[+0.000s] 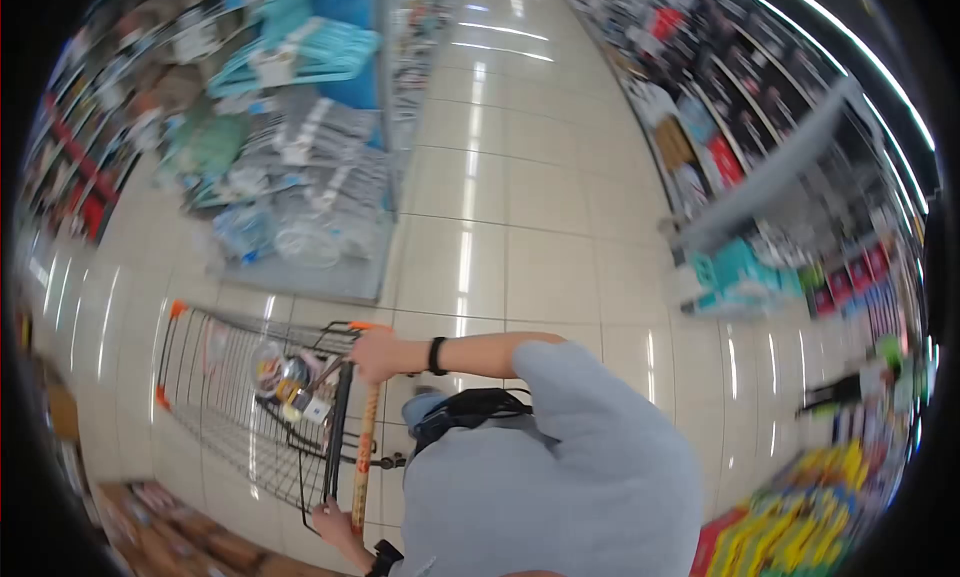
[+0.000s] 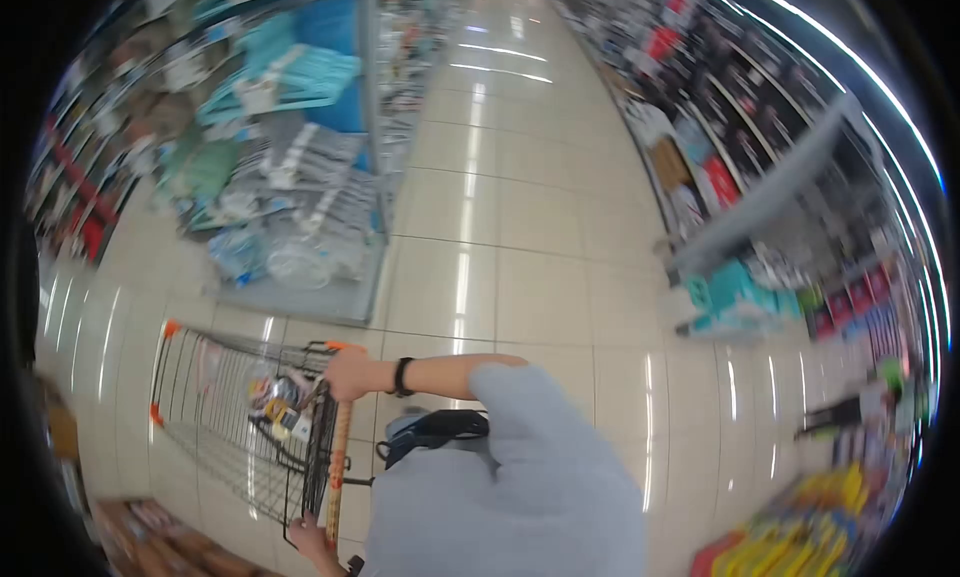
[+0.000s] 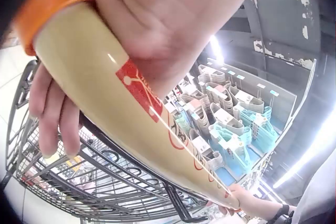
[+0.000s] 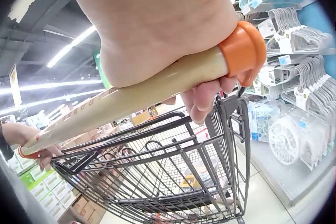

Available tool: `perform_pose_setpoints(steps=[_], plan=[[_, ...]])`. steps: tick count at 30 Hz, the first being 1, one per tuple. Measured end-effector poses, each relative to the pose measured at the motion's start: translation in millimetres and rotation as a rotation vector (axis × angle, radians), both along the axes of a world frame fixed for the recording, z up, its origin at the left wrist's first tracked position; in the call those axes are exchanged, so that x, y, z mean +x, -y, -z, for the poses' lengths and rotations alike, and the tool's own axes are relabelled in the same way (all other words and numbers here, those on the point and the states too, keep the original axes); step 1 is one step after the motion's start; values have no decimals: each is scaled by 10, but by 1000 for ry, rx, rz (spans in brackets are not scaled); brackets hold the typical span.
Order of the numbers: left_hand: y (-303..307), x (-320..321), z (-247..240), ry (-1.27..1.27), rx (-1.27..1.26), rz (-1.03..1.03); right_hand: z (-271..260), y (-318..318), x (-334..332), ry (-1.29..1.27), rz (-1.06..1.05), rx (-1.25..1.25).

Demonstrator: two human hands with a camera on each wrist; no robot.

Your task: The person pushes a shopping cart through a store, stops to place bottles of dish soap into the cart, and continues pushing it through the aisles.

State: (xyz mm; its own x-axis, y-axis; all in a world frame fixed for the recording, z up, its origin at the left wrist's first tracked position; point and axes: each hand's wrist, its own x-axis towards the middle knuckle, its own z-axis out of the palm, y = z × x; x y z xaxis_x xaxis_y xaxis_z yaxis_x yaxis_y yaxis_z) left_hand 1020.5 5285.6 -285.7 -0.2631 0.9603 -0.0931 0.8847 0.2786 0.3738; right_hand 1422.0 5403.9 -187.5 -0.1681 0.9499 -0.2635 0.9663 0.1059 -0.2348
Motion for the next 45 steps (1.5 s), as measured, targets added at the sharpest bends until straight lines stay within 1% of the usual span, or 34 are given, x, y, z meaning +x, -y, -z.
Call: perform_pose_setpoints(steps=[1, 2, 3, 4, 5, 6, 7, 9, 11, 13, 14, 15, 17, 18, 19, 21, 22, 25, 27, 29, 32, 33, 34, 35, 36, 37, 38, 39, 40, 41, 42, 43, 44, 45], plan=[[-103, 22, -124, 0, -3, 56, 84, -33, -53, -10, -28, 77], [-217, 27, -164, 47, -115, 36, 211, -138, -96, 3, 2, 70], [-275, -25, -262, 74, -228, -5, 258, -235, -193, -54, -34, 112], [-504, -519, 400, 26, -90, 87, 286, -433, -268, -106, -74, 148], [-783, -503, 238, 23, -92, 90, 273, -689, -372, -109, -70, 147], [-1043, -321, -191, 78, -221, -20, 218, -918, -479, -121, -65, 137], [-1215, -232, -418, 132, -349, -133, 207, -1090, -563, -134, -62, 127], [-1456, -432, -231, 144, -305, -179, 300, -1418, -720, -136, -69, 134], [-1784, -639, -89, 147, -267, -228, 274, -1812, -897, -110, -144, 67], [-2165, -843, -47, 128, -279, -313, 345, -2193, -1110, -142, -123, 119], [-2369, -1013, 32, 75, -326, -297, 373, -2387, -1212, -156, -100, 160], [-2563, -1098, 10, 72, -323, -289, 368, -2570, -1320, -157, -92, 164], [-2894, -1221, 20, 98, -266, -382, 383, -2921, -1496, -183, -122, 217], [-2922, -917, -863, 421, -405, -383, 278, -3090, -1560, -172, -152, 158], [-3121, -1015, -790, 429, -401, -384, 274, -3290, -1607, -164, -157, 161], [-3425, -1365, -659, 553, -358, -453, 327, -3656, -1866, -192, -156, 211], [-3550, -1396, -690, 592, -250, -470, 393, -3896, -1968, -203, -204, 151], [-4102, -1718, -622, 600, -181, -392, 481, -4505, -2298, -112, -267, 102], [-4440, -1882, -689, 641, -194, -415, 492, -4851, -2480, -123, -278, 106], [-4816, -1968, -902, 533, -266, -393, 484, -5207, -2690, -149, -233, 145], [-5373, -2336, -715, 509, -190, -355, 314, -5629, -2917, -190, -229, 244], [-5532, -2480, -696, 507, -166, -352, 175, -5750, -3005, -136, -224, 206], [-5779, -2662, -723, 381, -315, -280, 24, -5885, -3119, -87, -240, 171], [-6088, -2931, -337, 341, -249, -299, 72, -6049, -3203, -56, -305, 217], [-6209, -2962, -463, 298, -183, -345, 173, -6254, -3322, 44, -437, 196], [-6250, -3045, -635, 278, -161, -339, 283, -6419, -3506, 31, -327, 137], [-6365, -3118, -803, 216, -149, -307, 98, -6543, -3679, 30, -168, -9], [-6502, -3301, -897, 181, -199, -277, -59, -6641, -3845, 15, -113, 9], [-6652, -3621, -630, 191, -210, -302, -37, -6775, -3966, -47, -102, 28], [-6780, -3859, -604, 199, -195, -254, 201, -6971, -4105, -75, -183, 102], [-6934, -4071, -634, 185, -203, -246, -27, -7062, -4281, -77, -154, 113], [-7090, -4322, -605, 101, -166, -217, -264, -7096, -4480, -80, -110, 116], [-7522, -4308, -570, -1, -154, -186, -143, -7542, -4432, -108, -148, 106], [-7648, -4432, -540, 1, -159, -220, -29, -7684, -4545, -131, -132, 150]])
